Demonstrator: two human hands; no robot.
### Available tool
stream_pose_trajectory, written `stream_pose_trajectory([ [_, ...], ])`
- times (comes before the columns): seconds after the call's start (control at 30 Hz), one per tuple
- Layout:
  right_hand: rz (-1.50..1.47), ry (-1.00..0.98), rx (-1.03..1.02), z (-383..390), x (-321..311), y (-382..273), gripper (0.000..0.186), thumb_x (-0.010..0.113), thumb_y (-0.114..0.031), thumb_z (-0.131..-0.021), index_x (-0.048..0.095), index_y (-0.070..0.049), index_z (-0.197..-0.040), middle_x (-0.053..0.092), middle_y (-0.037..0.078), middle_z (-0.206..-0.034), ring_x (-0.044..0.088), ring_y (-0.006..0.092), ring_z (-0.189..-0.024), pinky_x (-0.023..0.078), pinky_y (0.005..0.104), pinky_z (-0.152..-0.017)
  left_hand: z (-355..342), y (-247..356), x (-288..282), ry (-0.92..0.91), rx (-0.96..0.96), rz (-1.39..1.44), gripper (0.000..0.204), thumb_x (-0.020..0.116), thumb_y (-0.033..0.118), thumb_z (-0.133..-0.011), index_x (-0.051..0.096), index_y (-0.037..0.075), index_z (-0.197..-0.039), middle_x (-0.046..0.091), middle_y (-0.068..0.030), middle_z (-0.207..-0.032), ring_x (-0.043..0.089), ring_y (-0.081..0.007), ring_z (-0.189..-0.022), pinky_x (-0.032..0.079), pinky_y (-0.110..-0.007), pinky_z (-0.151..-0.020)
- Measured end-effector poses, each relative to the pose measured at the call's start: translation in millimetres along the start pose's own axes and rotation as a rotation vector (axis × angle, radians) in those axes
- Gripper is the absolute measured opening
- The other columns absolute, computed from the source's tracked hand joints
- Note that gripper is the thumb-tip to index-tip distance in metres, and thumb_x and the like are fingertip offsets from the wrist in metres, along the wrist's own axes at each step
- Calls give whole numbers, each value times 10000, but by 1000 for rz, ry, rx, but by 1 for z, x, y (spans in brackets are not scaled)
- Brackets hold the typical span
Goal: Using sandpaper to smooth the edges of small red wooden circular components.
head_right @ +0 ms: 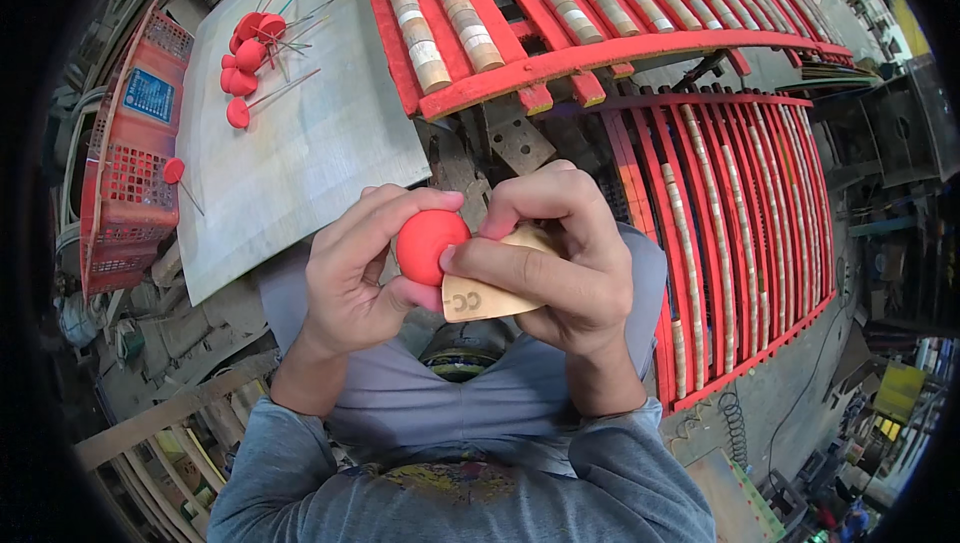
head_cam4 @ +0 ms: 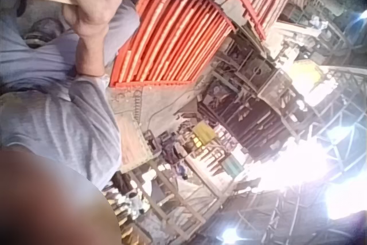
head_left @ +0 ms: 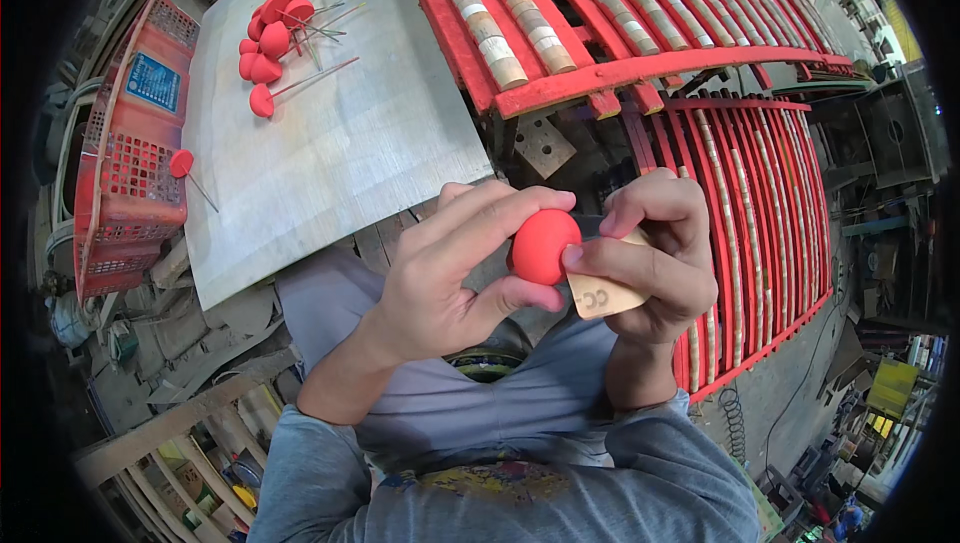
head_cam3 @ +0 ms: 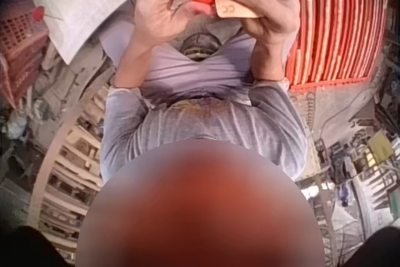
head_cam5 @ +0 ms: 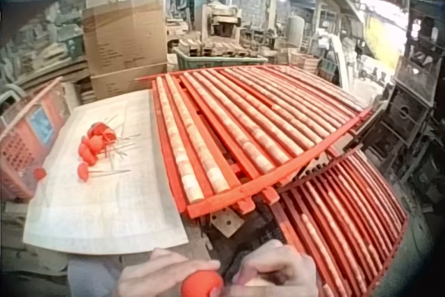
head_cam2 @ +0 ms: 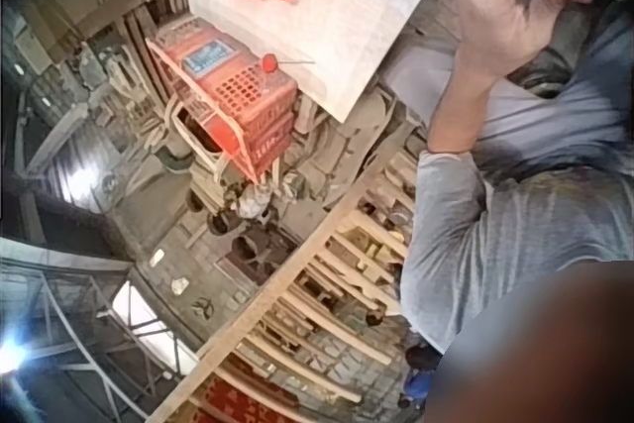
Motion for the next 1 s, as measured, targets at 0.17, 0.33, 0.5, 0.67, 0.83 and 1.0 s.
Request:
stream_pose_trajectory([
  [0.17, -80, 4, -21, 1, -5, 4, 282, 712, -214, -568, 734, -73, -811, 526, 61, -879, 526, 185, -776, 404, 280, -639, 1, -4, 11, -146, -29, 55, 730, 623, 542, -776, 564, -98, -1121, 598, -144, -958, 557, -199, -836, 445, -280, -742],
  [0.33, -104, -30, -59, -1, -3, 0, 297, 717, -221, -549, 733, -72, -804, 518, 62, -886, 526, 189, -785, 408, 273, -643, 0, -4, 15, -201, -37, 78, 741, 597, 575, -778, 570, -87, -1109, 612, -134, -980, 556, -207, -842, 443, -296, -762],
  [0.5, 11, 17, -44, -2, -10, 0, 283, 727, -211, -549, 728, -70, -794, 513, 57, -881, 522, 185, -782, 405, 269, -643, 1, -7, 18, -219, -76, 123, 749, 590, 590, -775, 572, -83, -1103, 622, -126, -975, 555, -207, -851, 437, -300, -782],
  [0.67, -41, -88, -9, -7, -6, -2, 230, 719, -144, -597, 716, -43, -803, 513, 79, -901, 530, 194, -792, 426, 274, -644, 2, -8, 16, -175, -40, 98, 724, 628, 549, -772, 568, -89, -1110, 604, -143, -1019, 554, -199, -863, 440, -295, -784],
  [0.83, -185, 116, 206, -3, -20, 28, 247, 591, 92, -728, 657, 40, -960, 581, 110, -889, 583, 156, -750, 443, 233, -598, 1, -7, 15, -175, -66, 167, 693, 690, 464, -763, 549, -100, -1140, 568, -117, -982, 550, -176, -871, 436, -275, -780],
  [1.0, -481, 5, 520, 1, -7, 32, 795, 453, -641, -833, 604, 85, -1119, 543, 86, -868, 469, 148, -780, 367, 252, -729, 7, -19, 12, 40, -193, 348, 594, 775, 366, -687, 598, 2, -1122, 634, -72, -921, 551, -173, -764, 372, -284, -739],
])
Point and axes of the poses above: each hand's wrist, its own z-axis away from the middle knuckle, its own x-axis out of the palm, y = z × x, the point moved 9 cm from there along -z, towards the middle knuckle
